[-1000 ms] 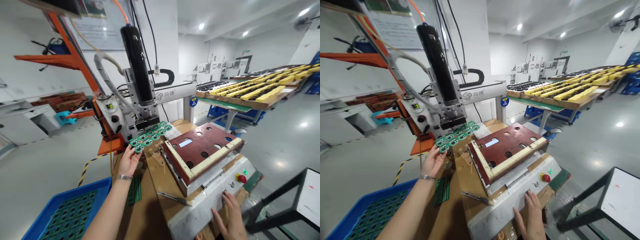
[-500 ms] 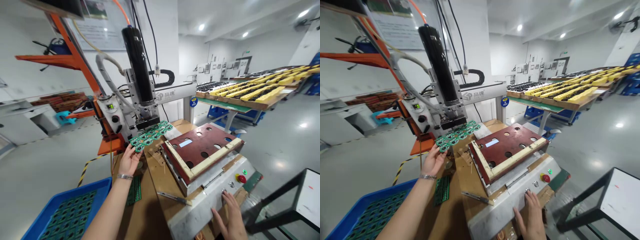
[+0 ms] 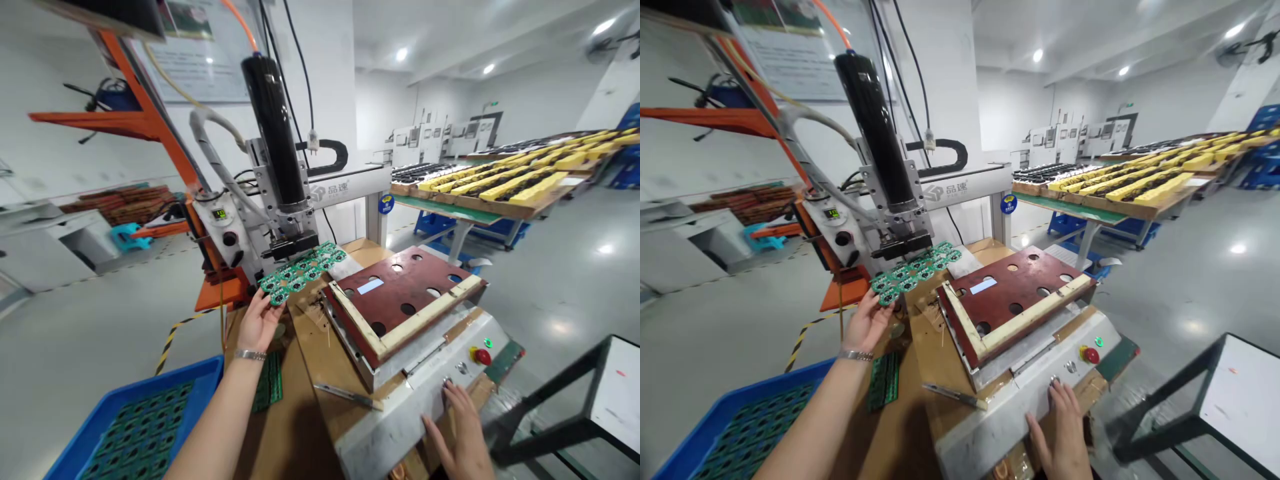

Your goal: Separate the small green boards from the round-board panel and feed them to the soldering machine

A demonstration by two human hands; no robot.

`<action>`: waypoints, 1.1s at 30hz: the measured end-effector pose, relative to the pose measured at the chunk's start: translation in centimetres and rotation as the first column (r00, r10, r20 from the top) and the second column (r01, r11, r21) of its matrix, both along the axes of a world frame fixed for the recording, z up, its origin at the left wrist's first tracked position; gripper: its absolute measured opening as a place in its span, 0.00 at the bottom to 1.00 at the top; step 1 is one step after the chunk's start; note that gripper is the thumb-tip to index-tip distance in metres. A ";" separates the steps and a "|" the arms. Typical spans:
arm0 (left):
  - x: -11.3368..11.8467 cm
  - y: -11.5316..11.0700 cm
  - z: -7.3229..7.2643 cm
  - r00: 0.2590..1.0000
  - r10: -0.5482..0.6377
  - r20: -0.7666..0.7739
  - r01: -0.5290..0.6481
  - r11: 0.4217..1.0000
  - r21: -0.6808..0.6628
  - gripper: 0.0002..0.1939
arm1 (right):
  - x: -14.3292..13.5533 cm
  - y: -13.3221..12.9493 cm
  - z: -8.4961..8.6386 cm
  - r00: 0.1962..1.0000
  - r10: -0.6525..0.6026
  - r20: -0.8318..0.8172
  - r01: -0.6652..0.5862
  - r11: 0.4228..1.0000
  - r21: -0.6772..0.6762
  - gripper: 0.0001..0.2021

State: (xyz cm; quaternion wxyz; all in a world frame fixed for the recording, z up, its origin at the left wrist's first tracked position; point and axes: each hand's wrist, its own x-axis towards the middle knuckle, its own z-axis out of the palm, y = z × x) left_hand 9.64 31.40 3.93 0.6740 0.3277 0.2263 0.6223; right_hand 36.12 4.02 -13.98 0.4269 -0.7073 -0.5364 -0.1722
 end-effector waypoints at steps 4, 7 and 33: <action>-0.4 -0.1 -0.1 1.000 0.008 0.004 -0.008 1.000 -0.009 0.12 | 0.0 0.0 -0.1 1.000 -0.002 0.001 0.002 1.000 0.000 0.28; -0.5 -0.1 -0.2 1.000 0.007 0.004 -0.007 1.000 -0.013 0.12 | 0.0 0.0 -0.1 1.000 0.002 0.010 -0.002 1.000 0.001 0.28; -1.0 -0.7 -0.7 0.999 0.031 -0.016 -0.031 0.999 -0.010 0.14 | -0.1 -0.1 -0.2 1.000 -0.004 -0.029 0.004 1.000 0.000 0.28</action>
